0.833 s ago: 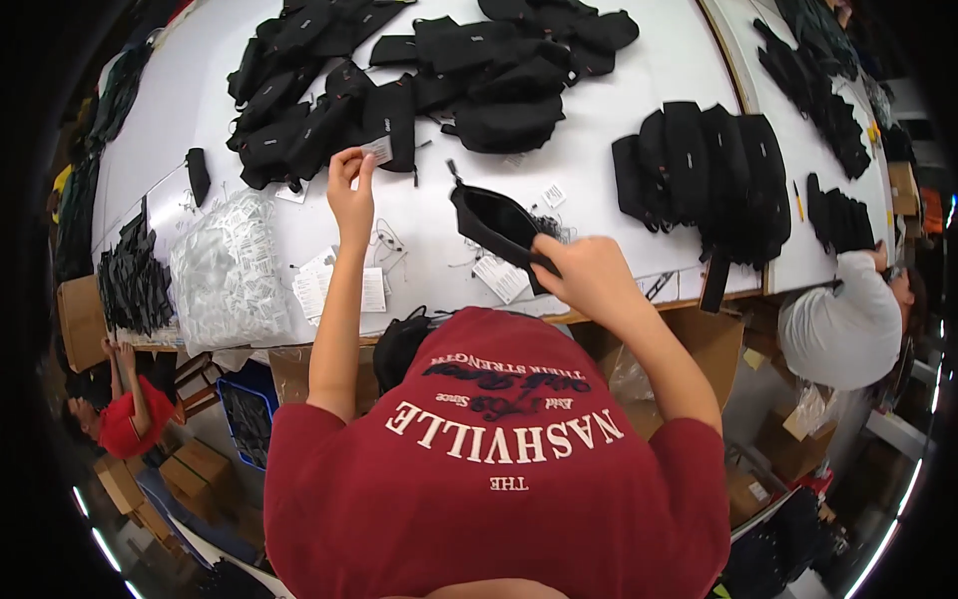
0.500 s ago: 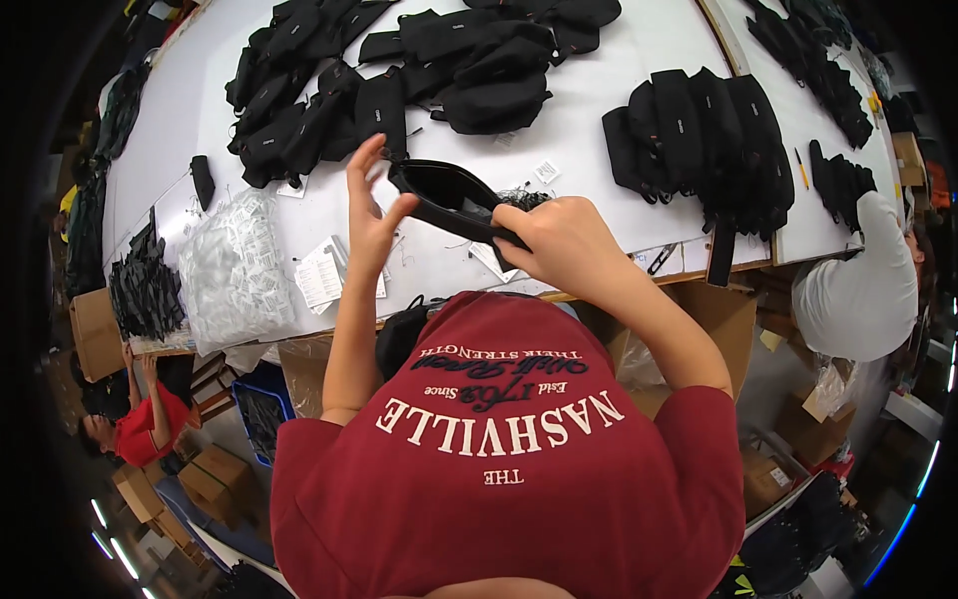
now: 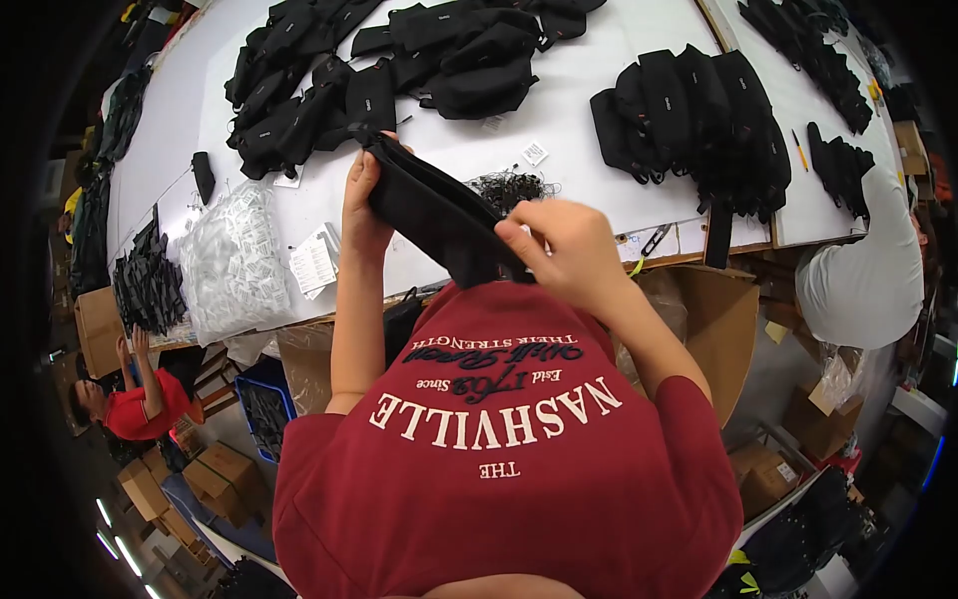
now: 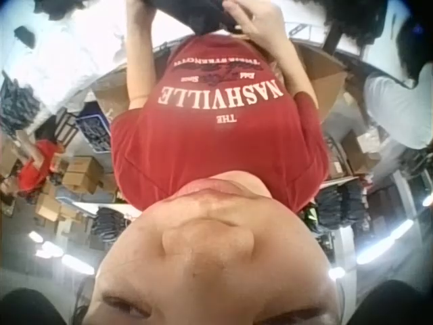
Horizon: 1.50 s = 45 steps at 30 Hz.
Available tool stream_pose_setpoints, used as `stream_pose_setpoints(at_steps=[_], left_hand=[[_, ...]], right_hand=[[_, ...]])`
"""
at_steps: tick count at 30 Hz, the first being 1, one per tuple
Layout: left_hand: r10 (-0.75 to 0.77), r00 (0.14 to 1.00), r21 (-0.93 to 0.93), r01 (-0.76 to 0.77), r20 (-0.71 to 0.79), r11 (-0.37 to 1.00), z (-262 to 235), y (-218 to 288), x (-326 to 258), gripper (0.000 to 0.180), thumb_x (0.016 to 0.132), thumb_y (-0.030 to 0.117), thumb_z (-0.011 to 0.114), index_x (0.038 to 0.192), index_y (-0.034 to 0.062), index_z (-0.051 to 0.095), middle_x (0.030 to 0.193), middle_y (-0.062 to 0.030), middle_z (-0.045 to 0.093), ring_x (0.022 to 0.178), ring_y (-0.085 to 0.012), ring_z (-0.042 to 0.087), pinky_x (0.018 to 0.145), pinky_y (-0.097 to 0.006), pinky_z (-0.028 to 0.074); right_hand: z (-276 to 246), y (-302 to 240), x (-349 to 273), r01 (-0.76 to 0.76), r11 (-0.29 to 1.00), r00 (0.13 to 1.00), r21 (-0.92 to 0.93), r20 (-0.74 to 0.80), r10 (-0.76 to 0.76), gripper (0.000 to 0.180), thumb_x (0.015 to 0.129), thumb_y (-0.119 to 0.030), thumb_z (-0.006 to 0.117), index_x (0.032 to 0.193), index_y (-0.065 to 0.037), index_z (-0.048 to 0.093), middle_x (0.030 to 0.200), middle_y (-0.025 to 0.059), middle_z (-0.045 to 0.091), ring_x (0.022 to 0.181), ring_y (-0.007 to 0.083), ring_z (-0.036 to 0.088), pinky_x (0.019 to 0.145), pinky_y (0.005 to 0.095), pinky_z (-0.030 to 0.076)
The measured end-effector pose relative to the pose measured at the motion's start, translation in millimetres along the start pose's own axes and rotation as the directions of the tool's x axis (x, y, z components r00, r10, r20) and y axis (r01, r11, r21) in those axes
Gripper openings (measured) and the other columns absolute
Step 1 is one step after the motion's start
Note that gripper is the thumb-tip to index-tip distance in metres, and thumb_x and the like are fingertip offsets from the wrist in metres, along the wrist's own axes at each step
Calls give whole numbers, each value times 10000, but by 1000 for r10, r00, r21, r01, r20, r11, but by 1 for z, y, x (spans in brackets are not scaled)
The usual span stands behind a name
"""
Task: The recorder is attaching plastic tags and labels to black pouches at a production facility.
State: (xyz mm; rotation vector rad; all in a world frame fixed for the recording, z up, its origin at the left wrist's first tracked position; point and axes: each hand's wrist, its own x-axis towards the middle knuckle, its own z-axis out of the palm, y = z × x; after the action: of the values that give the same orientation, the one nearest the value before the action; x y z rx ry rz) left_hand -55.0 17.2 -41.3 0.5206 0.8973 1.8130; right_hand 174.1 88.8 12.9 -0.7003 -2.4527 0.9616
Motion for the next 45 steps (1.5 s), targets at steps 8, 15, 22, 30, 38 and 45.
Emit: stream_pose_setpoints(at_steps=[8,15,22,30,38,45], left_hand=[[-343,901,254,278,266,926,39,-14,5,326,778,249,642,979,2,574,852,-16,588,738,-78,545,664,-197,423],[-301,907,201,249,295,947,53,-28,2,388,852,331,571,1005,-24,532,871,-31,565,759,-89,541,686,-195,422],[-334,888,230,269,316,935,54,-34,12,355,882,285,539,1028,-38,535,856,-27,572,751,-78,541,681,-185,418],[-416,859,306,326,299,894,82,-25,20,236,858,207,570,981,6,591,835,9,601,700,-35,545,623,-160,413],[-445,830,183,406,335,895,75,-30,22,227,851,203,595,970,9,599,817,-10,622,688,-53,574,619,-171,445],[-308,932,126,288,192,949,61,-31,29,155,892,211,540,899,57,558,808,18,579,727,-57,558,668,-188,446]], right_hand=[[-36,-12,54,206,967,975,152,-119,-189,260,824,-136,606,1077,-80,580,1173,80,560,774,229,628,656,291,511],[-51,6,43,251,967,967,-46,-29,-253,159,808,-211,614,840,-70,549,820,41,576,734,244,593,609,347,456],[-40,13,32,231,964,970,-131,-51,-240,170,810,-207,603,851,-54,542,802,76,570,685,292,582,586,366,453],[-53,18,31,193,976,959,-102,-192,-210,183,789,-208,656,835,-45,590,735,99,612,640,283,583,554,322,451],[-57,16,31,103,992,989,73,-115,-94,105,806,-93,649,840,-19,583,656,18,532,533,71,417,489,217,350],[-36,2,22,144,943,986,299,35,-161,86,782,-45,652,803,-7,577,668,43,550,545,116,473,508,238,380]])
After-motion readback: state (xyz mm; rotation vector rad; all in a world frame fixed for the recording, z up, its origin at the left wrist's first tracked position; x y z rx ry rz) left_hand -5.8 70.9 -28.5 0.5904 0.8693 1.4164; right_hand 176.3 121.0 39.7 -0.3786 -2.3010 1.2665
